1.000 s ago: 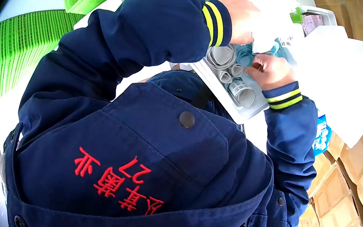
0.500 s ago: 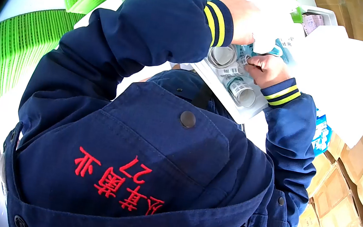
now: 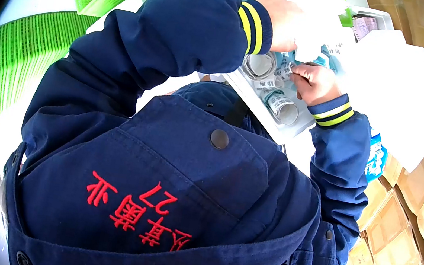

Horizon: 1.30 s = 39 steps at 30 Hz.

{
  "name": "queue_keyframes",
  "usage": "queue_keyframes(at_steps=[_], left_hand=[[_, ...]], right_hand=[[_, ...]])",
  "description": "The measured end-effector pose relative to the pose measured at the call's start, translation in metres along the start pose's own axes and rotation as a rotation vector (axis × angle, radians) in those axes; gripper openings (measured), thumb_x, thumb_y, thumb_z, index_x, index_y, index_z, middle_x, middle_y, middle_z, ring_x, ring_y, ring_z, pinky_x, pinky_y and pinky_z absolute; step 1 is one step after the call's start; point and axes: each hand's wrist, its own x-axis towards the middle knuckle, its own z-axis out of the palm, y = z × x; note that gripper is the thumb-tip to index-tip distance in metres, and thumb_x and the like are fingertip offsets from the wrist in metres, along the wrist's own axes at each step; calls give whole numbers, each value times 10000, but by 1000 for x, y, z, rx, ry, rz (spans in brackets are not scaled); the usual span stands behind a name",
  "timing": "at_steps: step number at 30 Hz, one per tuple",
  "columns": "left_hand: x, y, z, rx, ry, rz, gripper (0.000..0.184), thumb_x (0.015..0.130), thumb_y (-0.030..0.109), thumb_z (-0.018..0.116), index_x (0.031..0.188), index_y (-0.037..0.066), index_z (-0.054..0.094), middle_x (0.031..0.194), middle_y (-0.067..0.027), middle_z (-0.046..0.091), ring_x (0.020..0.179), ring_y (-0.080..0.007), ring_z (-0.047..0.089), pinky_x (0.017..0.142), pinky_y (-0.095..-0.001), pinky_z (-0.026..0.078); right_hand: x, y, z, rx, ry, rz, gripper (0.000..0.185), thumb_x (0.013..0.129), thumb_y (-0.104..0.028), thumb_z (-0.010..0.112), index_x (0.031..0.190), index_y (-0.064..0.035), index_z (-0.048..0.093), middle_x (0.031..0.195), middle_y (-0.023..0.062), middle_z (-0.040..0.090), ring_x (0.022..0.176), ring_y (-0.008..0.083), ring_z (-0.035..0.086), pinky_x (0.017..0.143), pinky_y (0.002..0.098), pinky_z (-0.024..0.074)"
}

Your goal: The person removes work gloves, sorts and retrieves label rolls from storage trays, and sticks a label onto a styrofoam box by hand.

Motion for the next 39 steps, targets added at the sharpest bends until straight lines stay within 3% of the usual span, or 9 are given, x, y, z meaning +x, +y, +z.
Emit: queue_keyframes(at_steps=[14, 18, 20, 22, 24, 26, 32, 36, 39], left_hand=[[3, 7, -3, 27, -44, -67, 359, 732, 156, 602, 1066, 37, 550, 1019, -138, 599, 933, -283, 569, 837, -357, 453], [1, 1, 0, 12, -2, -21, 351, 729, 146, 606, 1057, 35, 554, 1010, -137, 602, 926, -284, 572, 830, -358, 457], [1, 2, -1, -6, -2, -30, 353, 718, 142, 611, 1048, 32, 555, 996, -136, 605, 920, -287, 572, 820, -364, 459], [1, 0, 0, -6, 4, -15, 359, 710, 143, 615, 1046, 33, 555, 988, -135, 606, 916, -289, 572, 816, -366, 460], [1, -1, 2, -5, 12, -1, 365, 702, 144, 620, 1044, 34, 555, 981, -135, 606, 911, -290, 572, 812, -369, 460], [1, -2, 3, -22, 41, 10, 369, 698, 151, 618, 1042, 36, 553, 975, -133, 605, 903, -296, 571, 807, -374, 459], [-1, -4, 3, -28, 53, 49, 369, 709, 157, 595, 1054, 37, 542, 980, -137, 598, 893, -304, 566, 803, -374, 456], [0, -4, 3, -17, 22, 25, 380, 709, 159, 591, 1065, 39, 535, 977, -141, 595, 892, -305, 564, 796, -372, 457], [-2, -4, 2, -14, 46, 44, 377, 711, 160, 583, 1064, 39, 531, 972, -143, 594, 895, -309, 559, 798, -378, 455]], right_hand=[[-10, -8, -11, -35, -172, 1, 150, 756, -138, 548, 814, -34, 639, 718, 157, 599, 676, 311, 585, 620, 349, 466], [-12, -11, -6, 166, -244, -49, 183, 794, -156, 556, 884, -20, 641, 766, 122, 639, 670, 224, 613, 636, 289, 471], [-13, -15, -8, 413, -223, 41, 161, 813, -125, 551, 883, -8, 637, 706, 92, 630, 625, 161, 592, 614, 266, 464], [-12, -7, -8, 447, -235, 87, 147, 829, -111, 547, 863, 4, 633, 658, 62, 608, 602, 107, 560, 594, 255, 459], [-13, -4, -6, 374, -15, 108, 126, 816, -97, 549, 842, -1, 627, 643, 81, 598, 593, 151, 578, 582, 270, 461], [-12, 3, -1, -69, 130, -21, 118, 751, -131, 567, 823, -75, 642, 744, 126, 620, 686, 292, 607, 617, 338, 489], [2, -2, 9, -458, -80, 72, 145, 709, -200, 572, 777, -97, 647, 728, 125, 619, 708, 305, 603, 640, 400, 492], [7, 2, 14, -485, 12, 110, 138, 713, -160, 538, 715, -81, 652, 711, 155, 613, 707, 318, 603, 639, 407, 492], [7, 11, 4, -350, 17, 135, 149, 735, -160, 537, 760, -77, 658, 740, 166, 611, 731, 332, 595, 653, 409, 487]])
